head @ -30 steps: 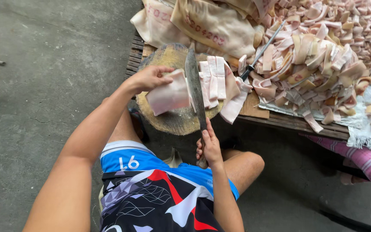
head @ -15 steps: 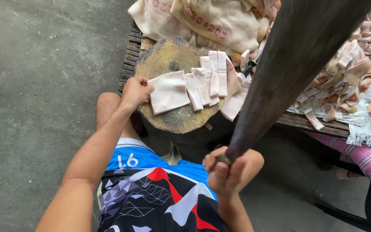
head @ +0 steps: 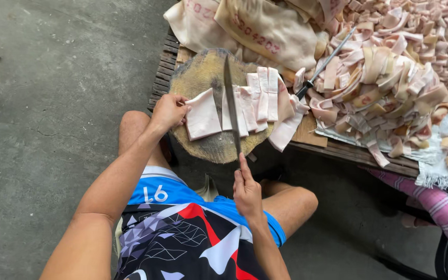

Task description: The person cuts a large piece of pork skin into smaller strips using a machete on a wooden chopping block. They repeatedly slice the skin, gather the cut pieces, and place them onto a nearby pile.

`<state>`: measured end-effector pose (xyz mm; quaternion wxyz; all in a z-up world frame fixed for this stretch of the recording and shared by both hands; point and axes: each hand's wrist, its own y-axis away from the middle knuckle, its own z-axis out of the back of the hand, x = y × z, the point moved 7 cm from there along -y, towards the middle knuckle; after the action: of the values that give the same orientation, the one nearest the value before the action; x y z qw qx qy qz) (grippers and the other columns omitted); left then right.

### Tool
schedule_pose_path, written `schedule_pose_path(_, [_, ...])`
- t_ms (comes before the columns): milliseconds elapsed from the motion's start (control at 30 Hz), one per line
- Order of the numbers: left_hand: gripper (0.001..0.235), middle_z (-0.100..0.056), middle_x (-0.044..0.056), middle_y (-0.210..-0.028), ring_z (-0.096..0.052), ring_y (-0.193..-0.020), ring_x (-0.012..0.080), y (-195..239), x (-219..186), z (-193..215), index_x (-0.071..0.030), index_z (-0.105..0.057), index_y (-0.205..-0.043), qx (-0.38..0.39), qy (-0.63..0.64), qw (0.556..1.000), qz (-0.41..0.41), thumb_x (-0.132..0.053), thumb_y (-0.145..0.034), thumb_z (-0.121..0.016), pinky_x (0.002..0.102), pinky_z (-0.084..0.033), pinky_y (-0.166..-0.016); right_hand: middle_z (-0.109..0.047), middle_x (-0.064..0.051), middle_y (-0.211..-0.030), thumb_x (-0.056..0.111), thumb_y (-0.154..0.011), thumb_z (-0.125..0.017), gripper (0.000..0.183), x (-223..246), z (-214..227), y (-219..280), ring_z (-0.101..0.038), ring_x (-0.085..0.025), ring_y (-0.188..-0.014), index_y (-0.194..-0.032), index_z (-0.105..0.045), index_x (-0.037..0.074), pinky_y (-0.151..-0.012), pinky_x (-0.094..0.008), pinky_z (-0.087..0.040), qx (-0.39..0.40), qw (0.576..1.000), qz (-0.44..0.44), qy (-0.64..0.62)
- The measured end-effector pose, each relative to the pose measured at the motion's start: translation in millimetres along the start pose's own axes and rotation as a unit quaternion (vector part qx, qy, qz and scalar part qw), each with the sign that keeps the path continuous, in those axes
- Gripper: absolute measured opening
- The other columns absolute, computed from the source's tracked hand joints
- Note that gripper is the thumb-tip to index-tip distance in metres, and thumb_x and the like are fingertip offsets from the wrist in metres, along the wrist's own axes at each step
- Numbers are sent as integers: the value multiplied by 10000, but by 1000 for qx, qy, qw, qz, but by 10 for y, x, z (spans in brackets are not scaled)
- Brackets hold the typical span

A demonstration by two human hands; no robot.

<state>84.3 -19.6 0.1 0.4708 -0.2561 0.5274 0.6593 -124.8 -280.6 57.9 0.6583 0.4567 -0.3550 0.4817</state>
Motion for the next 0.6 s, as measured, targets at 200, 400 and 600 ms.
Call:
schedule_pose_path(200, [250, -745, 87, -836, -710, -632, 122, 5, 15, -32, 30, -690, -1143, -2, 55, 999, 2, -88, -923, -709, 270, -591, -526, -495, 8, -712, 239, -1161, -456, 424, 656, 349, 485, -473, -71, -592, -1576, -379, 266, -503, -229, -429, 23, 949, 270, -161])
schedule_pose_path(400, [249, -735, 90, -836, -729, -641, 134, 2, 31, 22, 31, -621, -1136, -2, 71, 997, -12, -60, -920, -704, 282, -611, -528, -722, -141, -1029, 243, -1116, -513, 446, -38, -278, 87, -541, -134, -620, -1556, -445, 206, -568, -263, -492, -54, 960, 266, 63])
schedule_pose_path(600, [223, -713, 126, -815, -711, -621, 153, -16, 140, -70, 26, -609, -1111, 2, 104, 994, -13, -13, -908, -695, 310, -603, -519, -532, -79, -583, 180, -1031, -526, 561, -452, -292, -91, -489, -107, -457, -1572, -427, 287, -445, -284, -445, 33, 995, -92, 10])
